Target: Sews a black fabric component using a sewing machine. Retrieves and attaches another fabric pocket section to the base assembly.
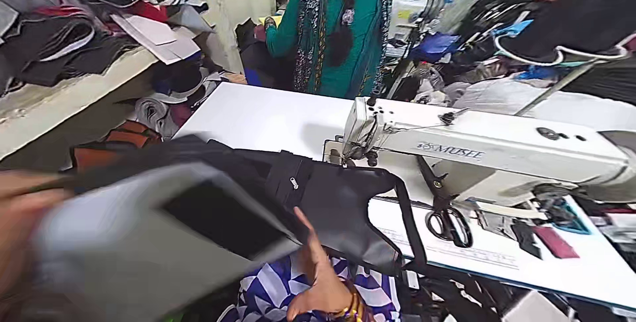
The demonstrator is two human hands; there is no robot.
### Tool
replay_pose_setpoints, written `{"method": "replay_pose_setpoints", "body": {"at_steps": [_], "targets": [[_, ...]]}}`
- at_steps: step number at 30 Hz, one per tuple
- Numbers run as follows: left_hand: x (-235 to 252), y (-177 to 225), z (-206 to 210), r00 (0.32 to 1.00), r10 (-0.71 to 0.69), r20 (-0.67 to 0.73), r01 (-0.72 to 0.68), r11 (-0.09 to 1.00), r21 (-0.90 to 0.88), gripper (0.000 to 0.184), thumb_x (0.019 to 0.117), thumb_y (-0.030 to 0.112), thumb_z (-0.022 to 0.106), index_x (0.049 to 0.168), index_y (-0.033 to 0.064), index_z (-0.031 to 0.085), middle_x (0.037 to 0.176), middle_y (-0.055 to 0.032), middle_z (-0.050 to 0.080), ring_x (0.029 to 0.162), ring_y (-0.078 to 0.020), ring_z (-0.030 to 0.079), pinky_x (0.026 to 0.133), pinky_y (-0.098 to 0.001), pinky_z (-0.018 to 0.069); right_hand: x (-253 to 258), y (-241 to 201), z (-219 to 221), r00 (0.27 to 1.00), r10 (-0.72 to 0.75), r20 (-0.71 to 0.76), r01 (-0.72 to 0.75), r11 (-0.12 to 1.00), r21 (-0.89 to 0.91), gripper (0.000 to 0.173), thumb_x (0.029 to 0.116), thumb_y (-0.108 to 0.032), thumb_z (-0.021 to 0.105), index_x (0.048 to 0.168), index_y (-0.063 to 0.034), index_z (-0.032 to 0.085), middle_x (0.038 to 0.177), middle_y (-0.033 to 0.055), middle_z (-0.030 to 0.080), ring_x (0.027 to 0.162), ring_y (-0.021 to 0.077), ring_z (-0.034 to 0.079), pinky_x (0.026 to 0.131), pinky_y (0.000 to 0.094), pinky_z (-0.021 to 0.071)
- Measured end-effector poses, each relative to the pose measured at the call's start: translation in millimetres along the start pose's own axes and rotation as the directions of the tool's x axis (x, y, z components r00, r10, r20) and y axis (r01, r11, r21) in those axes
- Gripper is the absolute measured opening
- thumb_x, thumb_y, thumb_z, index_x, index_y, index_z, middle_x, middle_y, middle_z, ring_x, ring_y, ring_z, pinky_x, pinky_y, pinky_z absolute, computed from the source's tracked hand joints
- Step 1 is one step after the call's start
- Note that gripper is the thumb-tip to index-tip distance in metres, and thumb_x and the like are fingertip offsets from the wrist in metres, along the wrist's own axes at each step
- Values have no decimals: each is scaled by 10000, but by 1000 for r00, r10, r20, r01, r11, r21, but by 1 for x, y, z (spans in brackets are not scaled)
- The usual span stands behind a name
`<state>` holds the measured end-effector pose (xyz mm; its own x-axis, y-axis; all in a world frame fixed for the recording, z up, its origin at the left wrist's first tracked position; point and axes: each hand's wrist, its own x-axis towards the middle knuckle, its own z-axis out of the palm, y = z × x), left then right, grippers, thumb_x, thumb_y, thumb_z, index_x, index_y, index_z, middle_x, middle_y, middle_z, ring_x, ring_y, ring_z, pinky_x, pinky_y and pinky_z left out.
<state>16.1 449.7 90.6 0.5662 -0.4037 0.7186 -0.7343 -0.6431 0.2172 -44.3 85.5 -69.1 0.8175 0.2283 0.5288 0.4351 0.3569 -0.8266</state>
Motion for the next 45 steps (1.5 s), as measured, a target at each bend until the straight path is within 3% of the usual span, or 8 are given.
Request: {"method": "replay_pose_setpoints", "body": {"at_steps": [3,7,13,18,24,33,37,45], "targets": [[98,60,115,971,228,72,-236,961,144,470,1039,344,508,774,-4,679,614,-133,621,537,-244,617,476,-398,451,-12,-18,36,982,30,-185,18,967,255,304,901,-152,760,1195,-218,730,1124,-148,753,1074,-62,663,963,190,543],[121,106,203,936,165,312,-195,978,67,576,981,490,551,1480,204,565,1518,-89,552,1370,-358,545,1002,-670,425,-37,-38,24,746,131,-653,37,971,237,222,900,-154,751,1104,-234,788,1022,-62,793,961,24,737,890,242,603],[13,86,284,545,-158,824,287,958,-5,592,1085,348,433,1630,162,294,1718,-118,156,1579,-422,63,1136,-800,5,-80,-48,-50,256,33,-966,-453,887,-90,394,770,105,634,1141,36,520,907,-45,717,849,-26,704,798,196,604],[-22,70,304,795,-206,571,419,867,-271,543,1071,257,367,1548,2,411,1569,-104,489,1514,-335,358,1226,-615,207,-53,-42,-60,905,-67,-420,-406,161,-900,611,869,-200,545,1401,98,500,1497,370,424,1471,429,354,1176,525,299],[-19,54,299,810,-252,529,538,677,-502,572,1070,165,346,1579,-77,250,1545,-219,476,1441,-281,472,1191,-397,367,-15,26,-24,958,200,-207,-158,-234,-959,1048,537,-466,869,1459,-68,570,1513,333,455,1377,559,453,987,828,311],[-18,37,308,879,-166,448,234,967,-101,431,1030,293,425,1387,193,646,1554,-56,515,1489,-490,327,1038,-880,119,-21,-12,-98,813,104,-573,-571,-56,-819,999,809,-792,495,1247,87,674,1510,444,351,1361,684,336,1005,791,295],[-19,36,308,856,-194,480,285,950,-126,462,1040,275,371,1411,125,601,1559,-37,511,1508,-449,317,1061,-866,100,-2,-9,-66,632,334,-699,-734,549,-401,992,798,-448,717,1492,106,273,1449,223,475,1282,89,533,1041,213,460],[-7,31,300,759,-284,586,412,907,-93,550,1021,316,463,1527,100,483,1621,-81,416,1529,-515,189,1063,-865,38,-43,-50,-139,519,225,-825,-606,778,-169,955,722,-12,665,1568,66,228,1384,77,591,1104,-29,643,922,153,545]]}}
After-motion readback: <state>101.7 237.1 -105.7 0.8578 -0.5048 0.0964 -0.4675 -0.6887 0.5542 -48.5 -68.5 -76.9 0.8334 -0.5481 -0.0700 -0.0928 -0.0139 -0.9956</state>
